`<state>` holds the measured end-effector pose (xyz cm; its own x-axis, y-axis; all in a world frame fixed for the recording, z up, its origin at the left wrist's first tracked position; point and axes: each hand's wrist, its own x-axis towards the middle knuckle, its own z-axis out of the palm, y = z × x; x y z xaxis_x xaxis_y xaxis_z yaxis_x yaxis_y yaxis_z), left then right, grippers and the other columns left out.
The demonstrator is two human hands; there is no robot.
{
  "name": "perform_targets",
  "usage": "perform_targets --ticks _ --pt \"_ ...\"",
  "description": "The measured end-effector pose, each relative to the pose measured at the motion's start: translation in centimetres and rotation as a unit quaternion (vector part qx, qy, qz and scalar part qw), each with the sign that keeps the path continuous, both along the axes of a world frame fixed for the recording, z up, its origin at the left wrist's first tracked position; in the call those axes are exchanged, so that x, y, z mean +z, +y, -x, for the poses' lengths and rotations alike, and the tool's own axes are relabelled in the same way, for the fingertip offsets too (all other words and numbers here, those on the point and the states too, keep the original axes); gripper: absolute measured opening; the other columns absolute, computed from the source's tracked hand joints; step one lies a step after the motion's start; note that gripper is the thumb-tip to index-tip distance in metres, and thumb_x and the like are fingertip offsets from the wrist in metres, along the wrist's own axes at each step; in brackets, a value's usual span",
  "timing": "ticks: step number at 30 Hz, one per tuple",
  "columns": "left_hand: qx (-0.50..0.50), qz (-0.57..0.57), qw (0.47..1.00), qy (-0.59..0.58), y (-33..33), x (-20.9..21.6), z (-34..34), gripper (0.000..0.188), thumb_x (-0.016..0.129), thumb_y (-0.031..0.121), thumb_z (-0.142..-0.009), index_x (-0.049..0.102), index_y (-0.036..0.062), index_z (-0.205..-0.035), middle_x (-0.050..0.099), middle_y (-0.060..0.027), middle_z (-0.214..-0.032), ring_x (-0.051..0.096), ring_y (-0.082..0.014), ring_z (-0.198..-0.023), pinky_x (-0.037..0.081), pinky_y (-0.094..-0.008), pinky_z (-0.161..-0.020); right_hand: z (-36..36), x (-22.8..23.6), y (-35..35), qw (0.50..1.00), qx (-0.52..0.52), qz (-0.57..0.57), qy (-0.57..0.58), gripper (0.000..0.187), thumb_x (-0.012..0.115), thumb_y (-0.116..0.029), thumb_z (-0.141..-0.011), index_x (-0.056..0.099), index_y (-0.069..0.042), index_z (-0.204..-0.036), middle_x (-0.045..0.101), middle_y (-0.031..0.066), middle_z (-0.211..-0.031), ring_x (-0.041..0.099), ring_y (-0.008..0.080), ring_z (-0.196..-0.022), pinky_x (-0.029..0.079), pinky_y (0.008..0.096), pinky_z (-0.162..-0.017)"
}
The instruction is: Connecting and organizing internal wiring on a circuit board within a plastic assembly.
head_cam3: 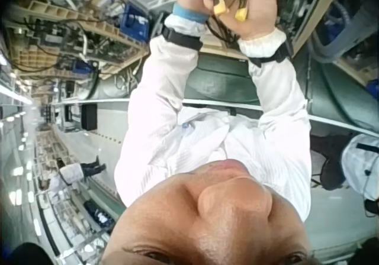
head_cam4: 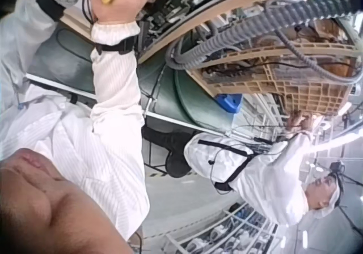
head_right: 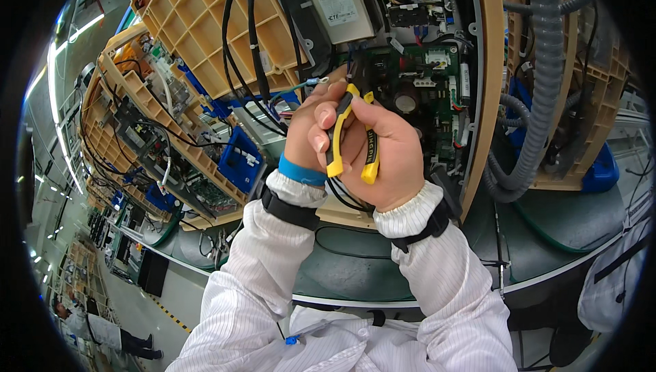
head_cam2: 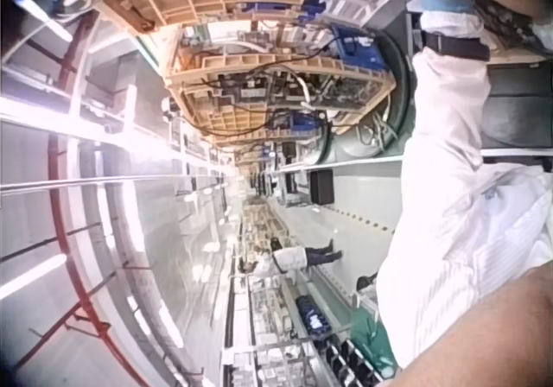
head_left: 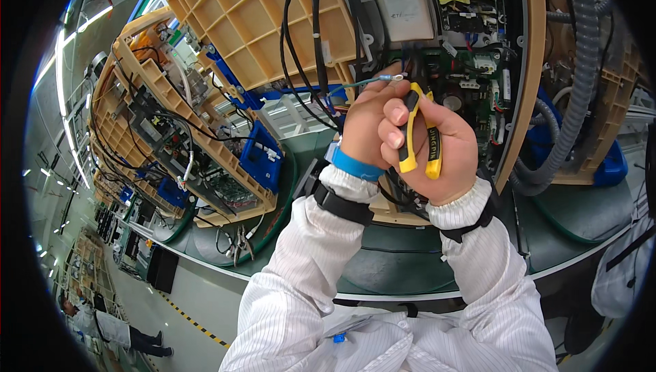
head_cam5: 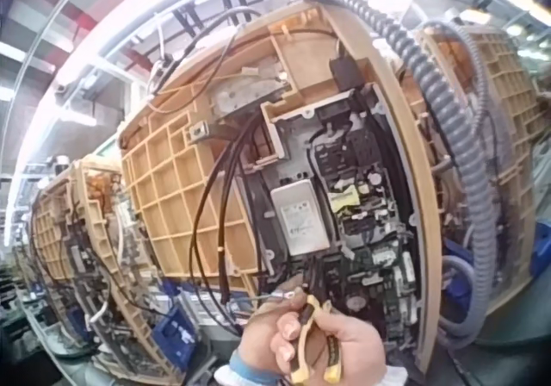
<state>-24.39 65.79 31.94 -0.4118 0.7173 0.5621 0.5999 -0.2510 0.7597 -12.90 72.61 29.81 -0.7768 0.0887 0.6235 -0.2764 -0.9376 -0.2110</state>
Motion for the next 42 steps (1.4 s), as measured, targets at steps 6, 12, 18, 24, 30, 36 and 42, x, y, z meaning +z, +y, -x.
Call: perform_targets --ticks 6,12,18,24,30,36,42 --pt "-0.189 -0.023 0.945 -0.266 -1.1 1.7 -0.6 0.056 0.054 0.008 -0.098 0.038 0.0054 -0.152 0.056 -0.0136 -0.128 0.066 -0.021 -0.1 0.055 -0.0316 -0.09 -2.0 1.6 0.7 0.994 -0.038 -0.04 -0.089 0.023 0.041 -0.019 -0.106 0.053 -0.001 -0.116 0.065 0.0161 -0.095 0.064 0.0314 -0.082 0.05 0.0348 -0.063" --pt "-0.009 0.055 0.998 0.036 -0.9 2.8 -0.5 0.039 0.055 0.012 -0.101 0.056 0.0016 -0.139 0.057 -0.013 -0.136 0.068 -0.019 -0.101 0.055 -0.0272 -0.086 -3.3 3.0 1.3 0.979 -0.075 -0.1 -0.16 0.02 0.042 -0.019 -0.105 0.055 -0.003 -0.108 0.067 0.0157 -0.095 0.066 0.0302 -0.083 0.052 0.0369 -0.066" --pt "-0.072 0.054 0.988 -0.126 -0.8 2.7 0.6 0.036 0.054 0.021 -0.105 0.059 0.0031 -0.136 0.061 -0.0103 -0.131 0.067 -0.0154 -0.097 0.054 -0.0246 -0.083 -3.1 3.3 1.5 0.967 -0.112 -0.13 -0.191 0.022 0.042 -0.019 -0.105 0.056 -0.002 -0.109 0.068 0.0175 -0.098 0.068 0.0322 -0.089 0.054 0.0418 -0.078" --pt "-0.036 0.086 0.996 -0.006 -1.4 4.5 -0.7 0.031 0.057 0.02 -0.101 0.062 0.0023 -0.127 0.061 -0.0107 -0.136 0.068 -0.0194 -0.104 0.054 -0.0269 -0.088 -3.2 3.8 0.4 0.961 -0.121 -0.093 -0.229 0.024 0.044 -0.019 -0.105 0.054 -0.001 -0.116 0.064 0.0158 -0.106 0.061 0.0284 -0.087 0.05 0.04 -0.077" --pt "-0.055 0.054 0.987 0.14 -1.5 4.4 0.9 0.04 0.063 0.007 -0.086 0.063 0.0019 -0.126 0.061 -0.0109 -0.136 0.066 -0.0236 -0.109 0.053 -0.0286 -0.093 -2.9 4.6 -0.2 0.98 -0.085 -0.041 -0.173 0.022 0.044 -0.018 -0.105 0.053 0.001 -0.112 0.057 0.0141 -0.104 0.053 0.0234 -0.086 0.048 0.0362 -0.073" --pt "-0.015 0.055 0.975 0.214 -1.2 4.3 0.7 0.047 0.061 0.011 -0.091 0.056 0.0023 -0.136 0.066 -0.015 -0.125 0.066 -0.0247 -0.11 0.053 -0.0313 -0.094 -2.2 4.9 -0.2 0.992 -0.028 0.041 -0.113 0.023 0.042 -0.016 -0.104 0.05 0.005 -0.108 0.054 0.0135 -0.104 0.054 0.0236 -0.089 0.049 0.0354 -0.075" --pt "-0.059 0.016 0.986 0.154 -0.9 3.8 1.0 0.046 0.06 0.012 -0.092 0.056 0.0023 -0.137 0.067 -0.0167 -0.123 0.067 -0.0271 -0.109 0.054 -0.0345 -0.094 -2.3 6.3 -0.4 0.983 -0.067 0.058 -0.162 0.019 0.041 -0.014 -0.103 0.049 0.004 -0.108 0.056 0.0152 -0.104 0.056 0.0266 -0.09 0.051 0.0387 -0.078"
